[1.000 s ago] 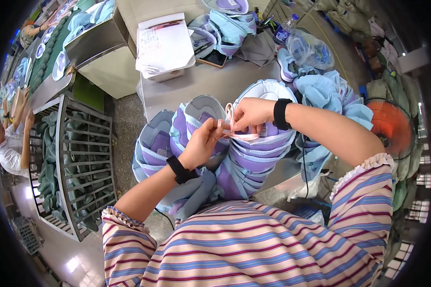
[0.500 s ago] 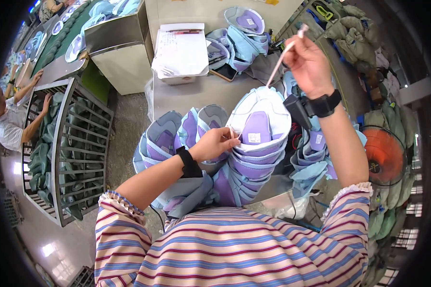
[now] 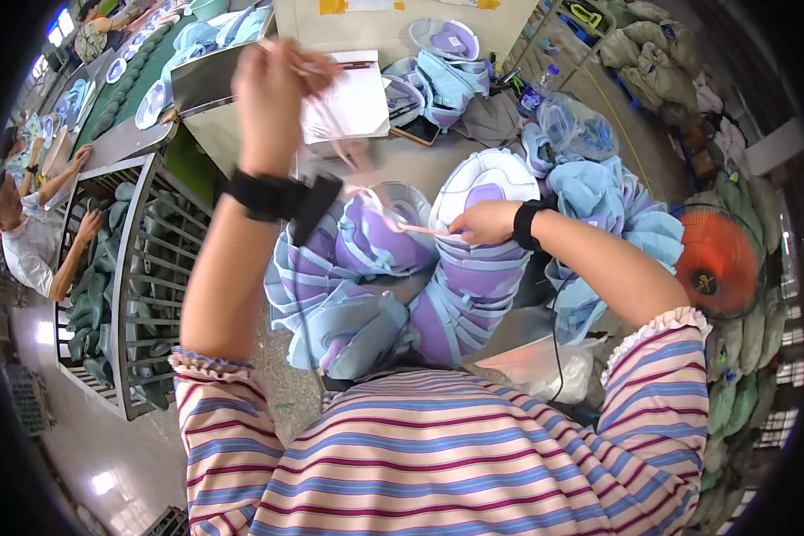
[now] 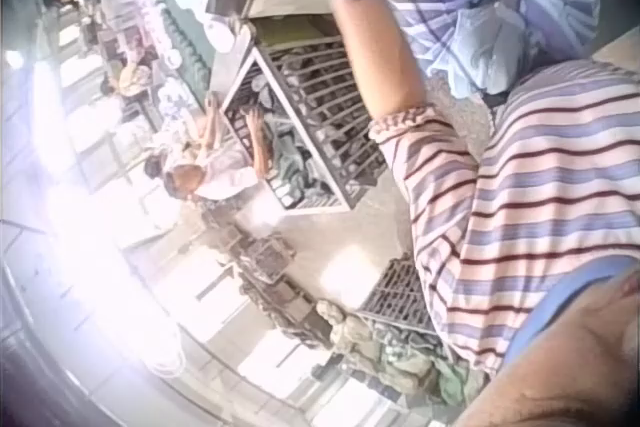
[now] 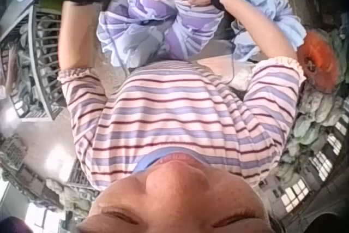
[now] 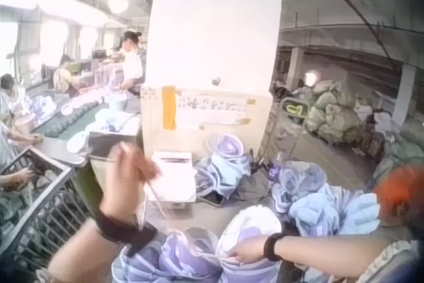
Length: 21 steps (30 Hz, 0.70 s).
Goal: Gathers shoe uppers from a bag, organizes them on a table, laces them together into bundles, and delivers them to a workstation.
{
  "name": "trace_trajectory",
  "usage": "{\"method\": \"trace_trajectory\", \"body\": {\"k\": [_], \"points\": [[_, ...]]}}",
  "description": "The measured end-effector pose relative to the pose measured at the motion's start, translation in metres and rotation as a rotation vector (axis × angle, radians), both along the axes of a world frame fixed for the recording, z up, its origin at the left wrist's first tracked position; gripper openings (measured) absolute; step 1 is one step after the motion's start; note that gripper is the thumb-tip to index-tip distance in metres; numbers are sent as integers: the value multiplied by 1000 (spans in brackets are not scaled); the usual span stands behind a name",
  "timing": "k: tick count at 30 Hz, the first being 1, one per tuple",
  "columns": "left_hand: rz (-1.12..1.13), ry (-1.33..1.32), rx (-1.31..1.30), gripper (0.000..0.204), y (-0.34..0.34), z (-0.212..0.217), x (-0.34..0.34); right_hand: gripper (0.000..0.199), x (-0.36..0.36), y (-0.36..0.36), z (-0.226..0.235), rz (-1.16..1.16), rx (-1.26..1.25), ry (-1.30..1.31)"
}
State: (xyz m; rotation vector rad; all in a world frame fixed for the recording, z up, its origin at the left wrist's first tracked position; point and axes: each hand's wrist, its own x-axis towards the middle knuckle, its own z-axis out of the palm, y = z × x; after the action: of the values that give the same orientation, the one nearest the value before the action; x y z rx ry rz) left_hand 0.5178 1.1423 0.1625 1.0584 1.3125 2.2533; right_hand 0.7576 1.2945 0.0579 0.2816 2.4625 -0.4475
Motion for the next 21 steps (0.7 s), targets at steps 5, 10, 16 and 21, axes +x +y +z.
{"method": "trace_trajectory", "body": {"k": [5,10,16,21], "points": [[-29,81,38,22,-33,43,2,43,-23,-16,-1,119,91,-92],[-277,352,-47,22,-15,35,45,32,-44,-28,-25,123,-1,-109],[-17,232,-333,20,-7,31,56,21,-16,36,-49,278,515,571],[31,267,-373,19,3,-16,-1,21,15,71,-2,-1443,-611,784]]}}
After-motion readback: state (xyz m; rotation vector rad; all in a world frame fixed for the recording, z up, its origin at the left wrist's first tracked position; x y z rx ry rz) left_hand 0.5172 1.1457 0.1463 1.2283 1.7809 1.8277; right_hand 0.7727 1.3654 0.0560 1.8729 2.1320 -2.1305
